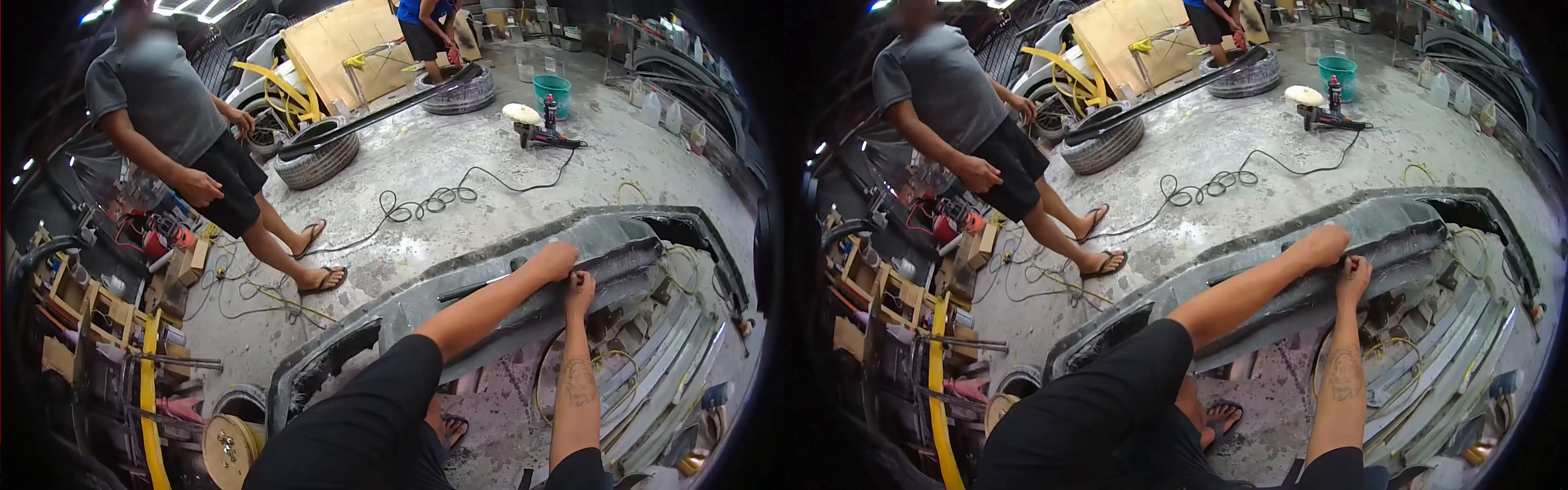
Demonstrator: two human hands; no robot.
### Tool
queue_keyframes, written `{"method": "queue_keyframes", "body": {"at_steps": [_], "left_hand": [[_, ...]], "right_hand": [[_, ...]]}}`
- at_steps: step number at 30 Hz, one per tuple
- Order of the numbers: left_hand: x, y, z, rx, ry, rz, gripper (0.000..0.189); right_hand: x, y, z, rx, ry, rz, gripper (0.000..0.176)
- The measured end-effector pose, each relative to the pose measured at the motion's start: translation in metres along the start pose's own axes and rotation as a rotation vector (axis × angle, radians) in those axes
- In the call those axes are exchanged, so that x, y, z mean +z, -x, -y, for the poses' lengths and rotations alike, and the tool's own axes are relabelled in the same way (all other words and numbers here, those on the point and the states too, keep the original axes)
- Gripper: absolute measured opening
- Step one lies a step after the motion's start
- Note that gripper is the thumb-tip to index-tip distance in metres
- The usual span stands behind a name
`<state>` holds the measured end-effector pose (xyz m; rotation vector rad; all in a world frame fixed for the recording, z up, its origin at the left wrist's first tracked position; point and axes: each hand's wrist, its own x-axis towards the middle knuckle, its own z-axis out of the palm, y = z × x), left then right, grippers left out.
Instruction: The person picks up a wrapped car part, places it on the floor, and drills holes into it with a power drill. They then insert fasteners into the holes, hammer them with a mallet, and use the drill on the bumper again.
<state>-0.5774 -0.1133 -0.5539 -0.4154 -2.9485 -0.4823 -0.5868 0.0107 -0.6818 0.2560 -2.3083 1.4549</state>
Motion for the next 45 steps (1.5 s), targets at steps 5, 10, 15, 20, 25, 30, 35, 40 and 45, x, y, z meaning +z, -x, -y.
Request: {"method": "queue_keyframes", "body": {"at_steps": [5,10,15,20,25,30,35,40,45], "left_hand": [[0.005,-0.049,-0.021,0.042,-0.167,0.172,0.017],[-0.009,-0.036,-0.004,0.035,0.041,0.167,0.009],[-0.012,-0.011,-0.004,-0.070,0.474,-0.046,0.022],[0.036,-0.061,0.005,0.102,0.162,-0.115,0.032],[0.042,-0.092,0.021,-0.105,0.233,-0.108,0.034],[0.010,-0.036,0.074,-0.128,0.483,-0.399,0.045],[0.033,-0.015,0.075,-0.280,0.641,-0.055,0.032],[0.079,-0.025,0.067,-0.375,0.524,0.044,0.040],[0.050,-0.005,0.050,-0.300,0.393,-0.011,0.032]], "right_hand": [[0.038,-0.001,-0.062,-0.030,-0.209,-0.072,0.015],[0.004,0.003,-0.010,-0.082,-0.032,-0.095,0.010],[0.003,0.001,0.002,0.031,-0.018,-0.046,0.008],[0.002,0.001,0.002,-0.065,0.071,-0.053,0.014],[-0.002,-0.002,0.002,0.008,0.105,-0.025,0.015],[0.002,0.003,0.004,0.051,0.030,-0.052,0.015],[-0.004,0.005,0.010,0.056,0.002,-0.024,0.018],[0.008,0.002,-0.016,-0.082,0.051,-0.091,0.013],[0.007,0.002,-0.013,0.004,-0.034,-0.044,0.011]]}}
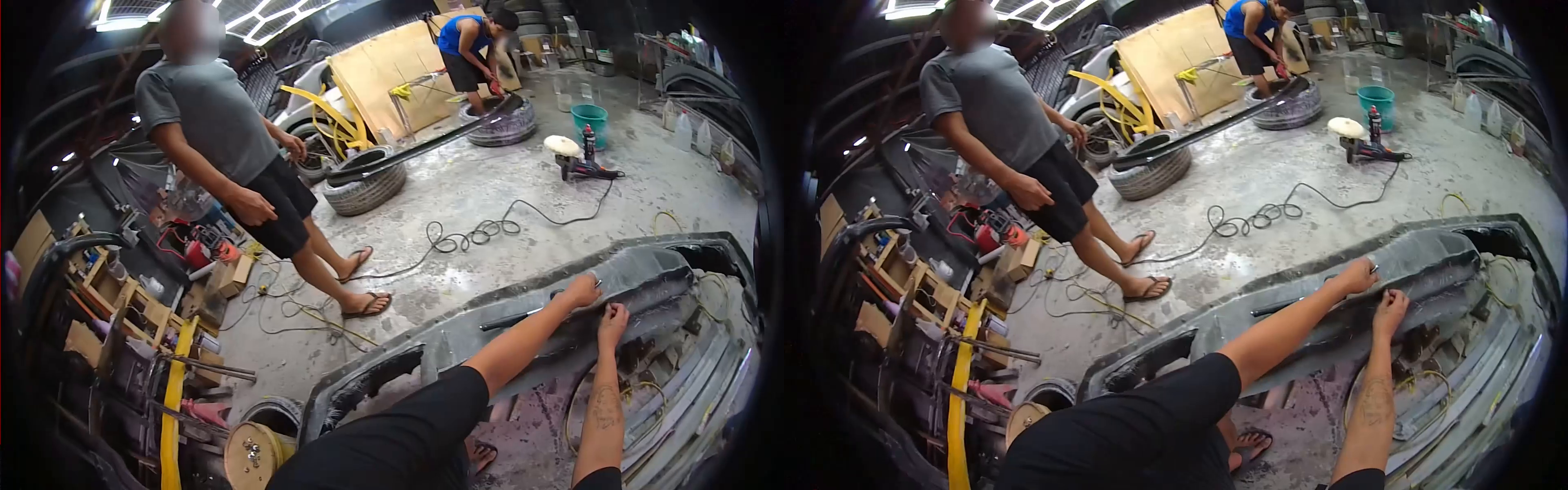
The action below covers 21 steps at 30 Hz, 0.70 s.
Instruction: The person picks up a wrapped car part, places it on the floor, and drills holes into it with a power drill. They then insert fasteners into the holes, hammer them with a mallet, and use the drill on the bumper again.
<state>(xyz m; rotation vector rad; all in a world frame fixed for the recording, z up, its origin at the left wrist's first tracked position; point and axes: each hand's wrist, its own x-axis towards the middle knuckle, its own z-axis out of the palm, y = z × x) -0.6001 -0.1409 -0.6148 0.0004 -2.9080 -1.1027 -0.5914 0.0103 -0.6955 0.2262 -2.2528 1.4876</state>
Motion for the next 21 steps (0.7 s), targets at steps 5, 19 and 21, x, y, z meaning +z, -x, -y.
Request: {"method": "queue_keyframes", "body": {"at_steps": [5,19,21], "left_hand": [[-0.096,0.064,-0.083,0.286,0.041,-0.267,0.022],[-0.060,0.259,-0.157,0.148,-0.130,0.510,0.022],[-0.036,0.261,-0.161,0.088,-0.338,0.520,0.021]], "right_hand": [[0.000,-0.002,0.007,0.015,-0.021,0.003,0.011],[-0.005,0.001,0.003,0.045,0.018,0.013,0.009],[-0.003,0.006,0.009,0.058,0.008,0.035,0.009]]}}
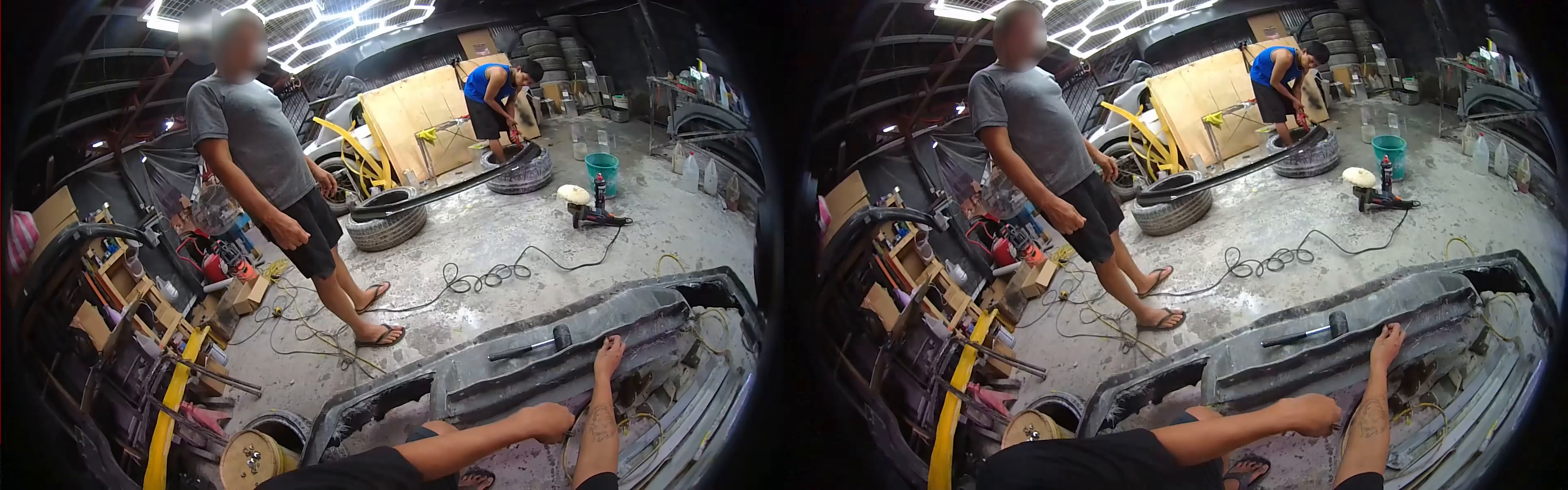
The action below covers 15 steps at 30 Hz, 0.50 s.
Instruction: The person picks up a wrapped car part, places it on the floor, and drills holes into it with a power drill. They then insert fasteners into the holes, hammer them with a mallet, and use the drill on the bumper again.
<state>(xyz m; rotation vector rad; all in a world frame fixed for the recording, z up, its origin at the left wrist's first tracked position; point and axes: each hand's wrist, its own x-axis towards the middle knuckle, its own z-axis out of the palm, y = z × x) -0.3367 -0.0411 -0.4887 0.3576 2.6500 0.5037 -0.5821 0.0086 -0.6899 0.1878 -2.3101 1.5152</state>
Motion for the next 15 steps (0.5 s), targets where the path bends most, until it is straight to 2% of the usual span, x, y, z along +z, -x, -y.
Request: {"method": "queue_keyframes", "body": {"at_steps": [2,4,7,10,15], "left_hand": [[-0.001,-0.009,-0.011,0.009,-0.029,-0.015,0.022],[-0.010,-0.016,-0.022,0.072,-0.005,-0.119,0.020],[-0.010,-0.026,-0.018,0.087,-0.017,-0.100,0.019],[-0.017,-0.027,-0.016,0.105,0.005,-0.128,0.018],[-0.010,-0.031,-0.013,0.108,0.041,-0.134,0.020]], "right_hand": [[-0.010,-0.003,0.010,-0.003,0.036,0.042,0.009],[-0.008,-0.006,0.008,-0.025,0.065,0.024,0.009],[-0.013,-0.010,0.005,-0.031,0.090,0.043,0.009],[-0.018,-0.013,0.011,-0.180,0.112,0.126,0.010],[-0.023,-0.012,0.019,-0.243,0.173,0.149,0.009]]}}
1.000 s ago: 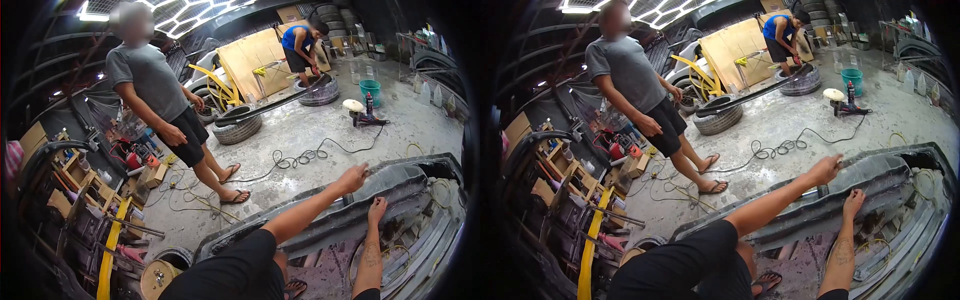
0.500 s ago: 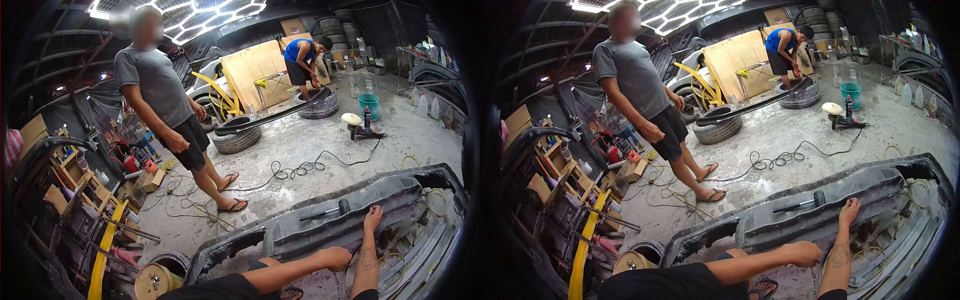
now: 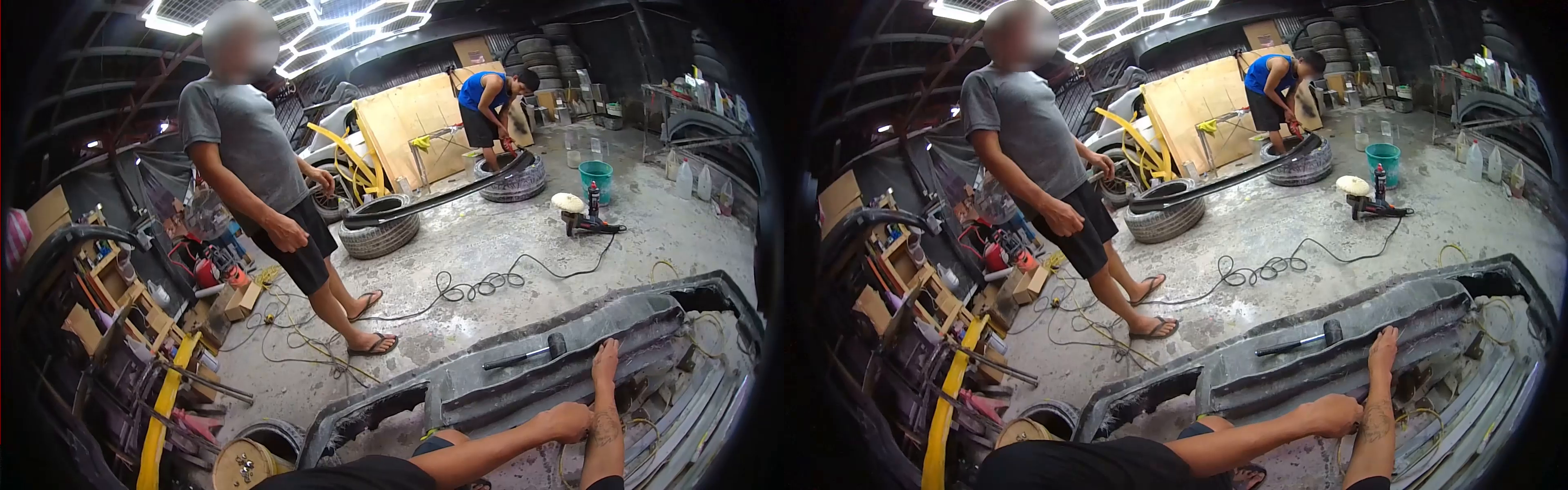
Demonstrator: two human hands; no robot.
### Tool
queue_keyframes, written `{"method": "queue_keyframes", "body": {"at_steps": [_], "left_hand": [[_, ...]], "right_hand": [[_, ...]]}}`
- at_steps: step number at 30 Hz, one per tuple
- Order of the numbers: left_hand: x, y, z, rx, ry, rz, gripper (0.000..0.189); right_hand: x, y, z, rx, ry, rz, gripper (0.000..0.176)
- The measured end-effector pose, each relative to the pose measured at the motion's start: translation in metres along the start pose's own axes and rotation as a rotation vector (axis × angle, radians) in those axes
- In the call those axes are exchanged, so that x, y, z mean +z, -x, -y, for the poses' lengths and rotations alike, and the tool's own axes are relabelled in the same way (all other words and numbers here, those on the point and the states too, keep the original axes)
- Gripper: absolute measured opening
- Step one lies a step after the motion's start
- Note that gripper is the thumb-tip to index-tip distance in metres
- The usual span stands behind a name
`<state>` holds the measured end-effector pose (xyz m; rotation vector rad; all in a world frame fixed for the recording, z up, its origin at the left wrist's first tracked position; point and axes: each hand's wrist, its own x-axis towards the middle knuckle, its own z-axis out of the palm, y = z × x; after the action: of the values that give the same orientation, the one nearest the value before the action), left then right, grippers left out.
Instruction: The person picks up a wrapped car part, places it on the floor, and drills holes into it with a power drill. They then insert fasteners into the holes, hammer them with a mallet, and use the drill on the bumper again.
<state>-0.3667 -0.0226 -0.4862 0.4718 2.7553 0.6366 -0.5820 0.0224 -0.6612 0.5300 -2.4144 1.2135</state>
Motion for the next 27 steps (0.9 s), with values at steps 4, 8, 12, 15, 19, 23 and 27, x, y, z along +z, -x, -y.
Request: {"method": "queue_keyframes", "body": {"at_steps": [4,8,12,15,19,23,27], "left_hand": [[-0.005,0.005,0.003,-0.015,0.002,-0.039,0.019],[-0.008,0.004,0.008,-0.045,-0.026,0.026,0.026],[-0.022,0.010,0.005,-0.049,-0.010,-0.027,0.027],[-0.023,0.009,0.008,-0.033,-0.009,-0.046,0.028],[-0.020,0.001,0.011,-0.013,0.004,-0.058,0.028],[-0.028,-0.007,0.017,-0.019,0.102,-0.162,0.027],[-0.041,-0.025,0.058,-0.014,0.318,-0.717,0.067]], "right_hand": [[-0.001,0.001,0.001,0.001,-0.075,-0.032,0.009],[-0.005,0.000,0.000,0.005,-0.103,-0.005,0.008],[0.000,-0.001,-0.006,-0.052,-0.066,-0.018,0.006],[0.000,0.000,-0.004,-0.048,-0.064,-0.028,0.006],[-0.008,0.001,0.005,-0.055,-0.068,-0.020,0.006],[-0.006,0.001,0.005,-0.070,-0.046,-0.026,0.006],[-0.008,0.002,0.010,0.021,-0.090,0.039,0.011]]}}
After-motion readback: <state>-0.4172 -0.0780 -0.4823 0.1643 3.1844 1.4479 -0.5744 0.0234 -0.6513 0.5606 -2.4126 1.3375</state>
